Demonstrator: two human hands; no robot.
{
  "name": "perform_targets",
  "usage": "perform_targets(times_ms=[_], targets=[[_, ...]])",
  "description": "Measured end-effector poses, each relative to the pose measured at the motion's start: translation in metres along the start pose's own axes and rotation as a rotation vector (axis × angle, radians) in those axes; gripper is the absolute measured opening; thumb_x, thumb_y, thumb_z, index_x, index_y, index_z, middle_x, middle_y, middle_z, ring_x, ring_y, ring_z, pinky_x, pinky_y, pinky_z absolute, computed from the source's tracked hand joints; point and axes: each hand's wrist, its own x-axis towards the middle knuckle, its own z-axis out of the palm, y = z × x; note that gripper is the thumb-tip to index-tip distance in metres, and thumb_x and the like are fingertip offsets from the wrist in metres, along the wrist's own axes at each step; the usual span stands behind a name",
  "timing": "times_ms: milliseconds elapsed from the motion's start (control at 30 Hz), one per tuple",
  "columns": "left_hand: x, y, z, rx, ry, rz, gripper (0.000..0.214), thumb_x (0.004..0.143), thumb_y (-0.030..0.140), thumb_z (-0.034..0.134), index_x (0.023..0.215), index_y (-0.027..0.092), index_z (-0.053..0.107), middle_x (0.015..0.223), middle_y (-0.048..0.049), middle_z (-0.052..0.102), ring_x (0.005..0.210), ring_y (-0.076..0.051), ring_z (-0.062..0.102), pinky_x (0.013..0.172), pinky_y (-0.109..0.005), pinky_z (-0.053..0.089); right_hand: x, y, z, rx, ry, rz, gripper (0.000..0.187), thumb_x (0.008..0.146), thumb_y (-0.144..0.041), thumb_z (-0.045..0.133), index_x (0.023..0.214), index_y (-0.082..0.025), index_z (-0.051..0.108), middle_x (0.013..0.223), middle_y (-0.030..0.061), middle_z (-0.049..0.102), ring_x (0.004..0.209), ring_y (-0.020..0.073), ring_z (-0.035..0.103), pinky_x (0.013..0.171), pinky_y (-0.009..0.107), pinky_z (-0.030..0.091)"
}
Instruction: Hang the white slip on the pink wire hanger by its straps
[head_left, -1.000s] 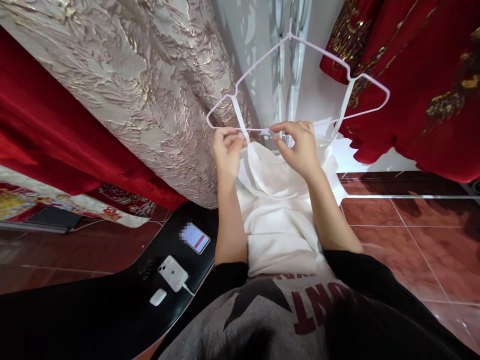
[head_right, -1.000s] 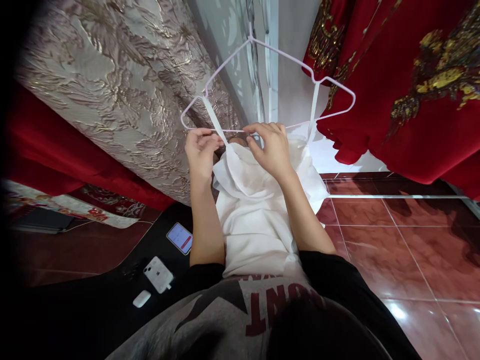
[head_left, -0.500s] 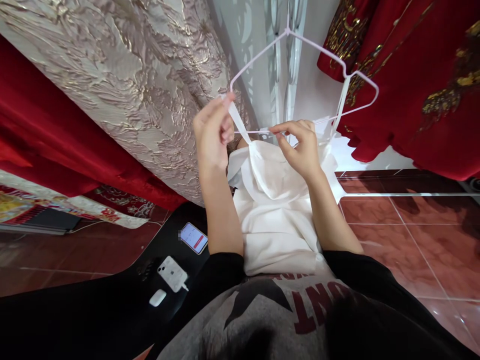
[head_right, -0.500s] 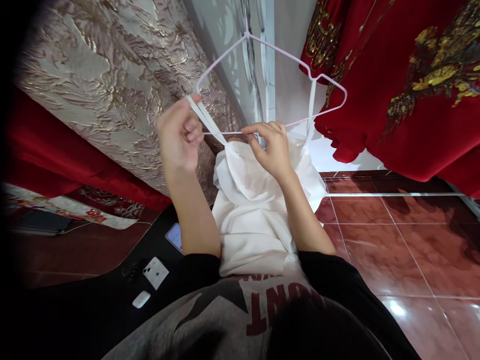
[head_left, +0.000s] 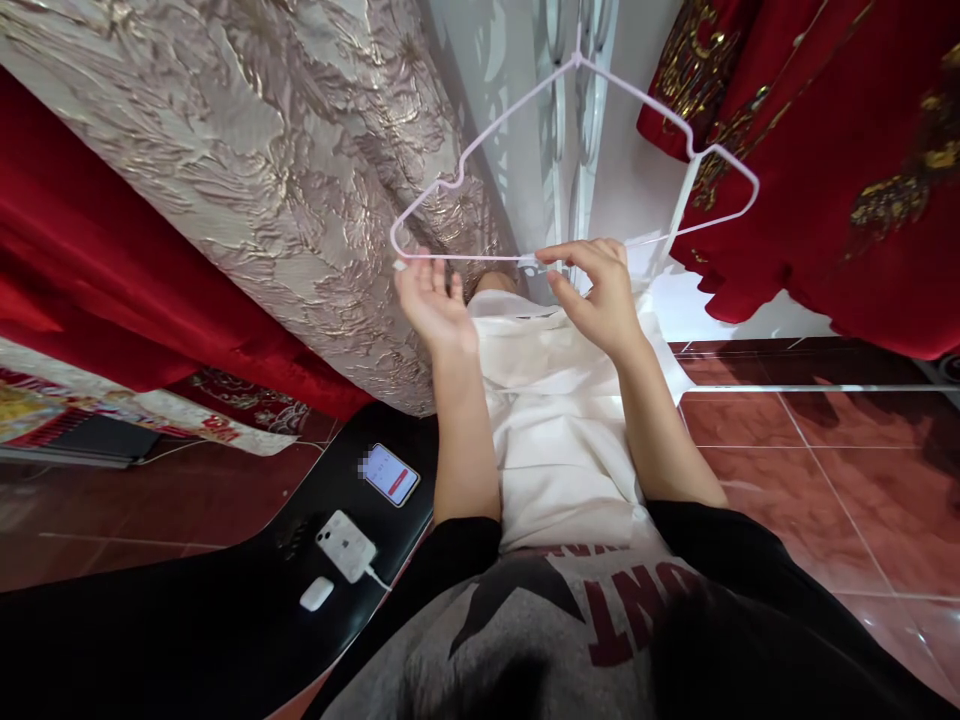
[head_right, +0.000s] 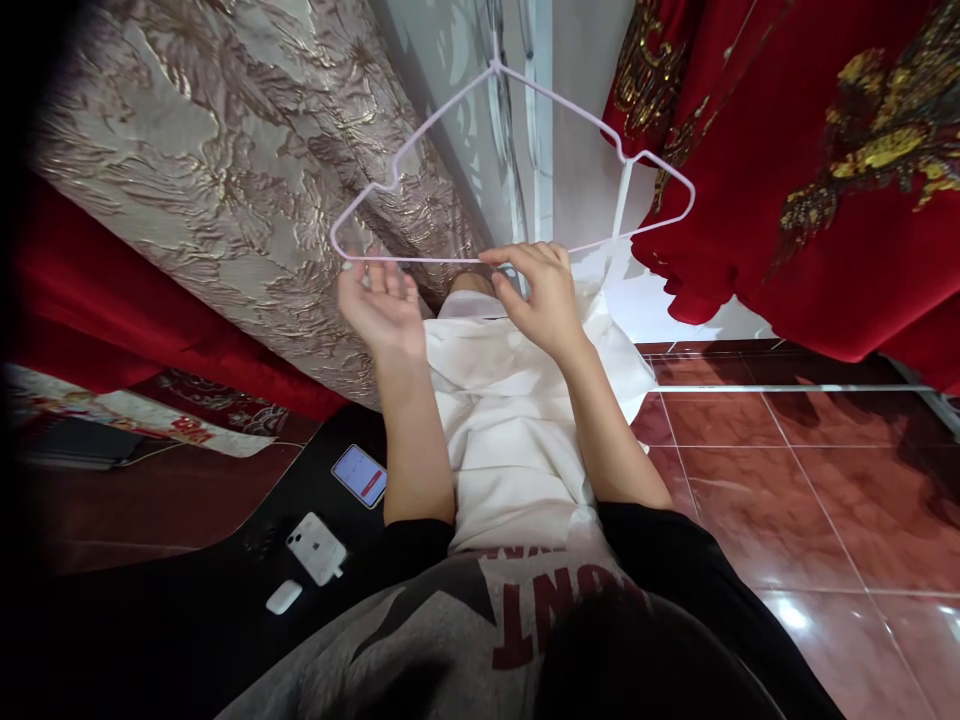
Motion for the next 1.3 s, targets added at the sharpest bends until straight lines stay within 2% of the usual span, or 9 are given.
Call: perform_targets(times_ms=[100,200,333,400,600,900,1000,1133,1300], targets=[[-0.017,-0.014,0.014,0.025,-0.273,-0.105,0.014,0.097,0.031,0.046,0.103,0.022,0.055,0.118,-0.0079,0.064,0.117,-0.021,0.060,0.094,-0.029,0.049,0.000,-0.005,-0.002,0.021,-0.033,-0.019,0.021,0.092,-0.030,0.053,0.109,-0.028,0.066,0.109,-0.0030,0.070,0.102,0.0178,0.061,0.104,0.042,0.037],[-0.024,-0.019,0.018,0.060,-0.433,-0.045,0.013,0.096,0.033,0.052,0.096,0.021,0.057,0.092,-0.0073,0.067,0.107,-0.024,0.065,0.094,-0.033,0.049,-0.003,-0.006,-0.009,0.101,0.042,-0.026,0.022,0.093,-0.031,0.049,0.109,-0.026,0.063,0.116,0.0001,0.067,0.112,0.0194,0.059,0.106,0.043,0.038],[-0.020,-0.020,0.015,0.115,-0.469,0.047,0.009,0.096,0.029,0.055,0.091,0.021,0.056,0.081,-0.0051,0.065,0.099,-0.023,0.069,0.084,-0.031,0.054,-0.007,0.013,-0.022,0.109,0.657,0.211,0.012,0.088,-0.022,0.049,0.099,-0.022,0.054,0.108,0.0065,0.059,0.104,0.0175,0.057,0.096,0.037,0.045],[-0.018,-0.021,0.013,0.189,-0.458,0.052,0.011,0.097,0.031,0.055,0.091,0.022,0.056,0.084,-0.0058,0.066,0.102,-0.023,0.068,0.081,-0.030,0.055,-0.007,0.027,-0.028,0.156,0.822,0.376,0.016,0.079,-0.015,0.056,0.092,-0.021,0.049,0.097,0.0049,0.057,0.090,0.0142,0.057,0.085,0.032,0.048],[-0.013,-0.022,0.011,0.306,-0.458,0.118,0.023,0.094,0.046,0.057,0.094,0.023,0.057,0.094,-0.0082,0.068,0.107,-0.025,0.067,0.081,-0.031,0.056,-0.009,0.043,-0.039,0.321,0.358,0.608,0.010,0.081,-0.024,0.058,0.074,-0.016,0.060,0.064,-0.0022,0.056,0.061,0.0077,0.055,0.064,0.024,0.047],[-0.010,-0.017,0.009,0.286,-0.403,0.179,0.011,0.098,0.035,0.055,0.098,0.024,0.052,0.097,-0.0061,0.069,0.102,-0.021,0.069,0.078,-0.027,0.056,-0.017,0.025,-0.075,0.233,0.261,0.514,0.021,0.084,-0.029,0.060,0.075,-0.017,0.073,0.069,0.0025,0.068,0.069,0.0130,0.067,0.070,0.031,0.058],[-0.012,-0.017,0.010,0.292,-0.396,0.190,0.003,0.100,0.028,0.050,0.099,0.024,0.050,0.095,-0.0052,0.069,0.098,-0.019,0.070,0.073,-0.025,0.055,-0.017,0.030,-0.077,0.237,0.346,0.528,0.016,0.082,-0.026,0.061,0.077,-0.018,0.074,0.069,0.0021,0.068,0.067,0.0142,0.067,0.066,0.032,0.059],[-0.011,-0.018,0.009,0.357,-0.388,0.205,0.014,0.100,0.039,0.053,0.099,0.026,0.051,0.096,-0.0048,0.068,0.100,-0.020,0.069,0.070,-0.025,0.054,-0.016,0.034,-0.072,0.259,0.459,0.566,0.015,0.078,-0.024,0.062,0.075,-0.016,0.075,0.066,0.0032,0.067,0.059,0.0122,0.063,0.058,0.029,0.057],[-0.006,-0.017,0.005,0.349,-0.419,0.264,0.025,0.094,0.050,0.059,0.098,0.027,0.051,0.091,-0.0041,0.067,0.097,-0.022,0.070,0.065,-0.025,0.052,-0.019,0.027,-0.085,0.250,0.346,0.632,0.017,0.078,-0.026,0.063,0.079,-0.017,0.077,0.067,0.0032,0.069,0.063,0.0131,0.067,0.066,0.032,0.060]])
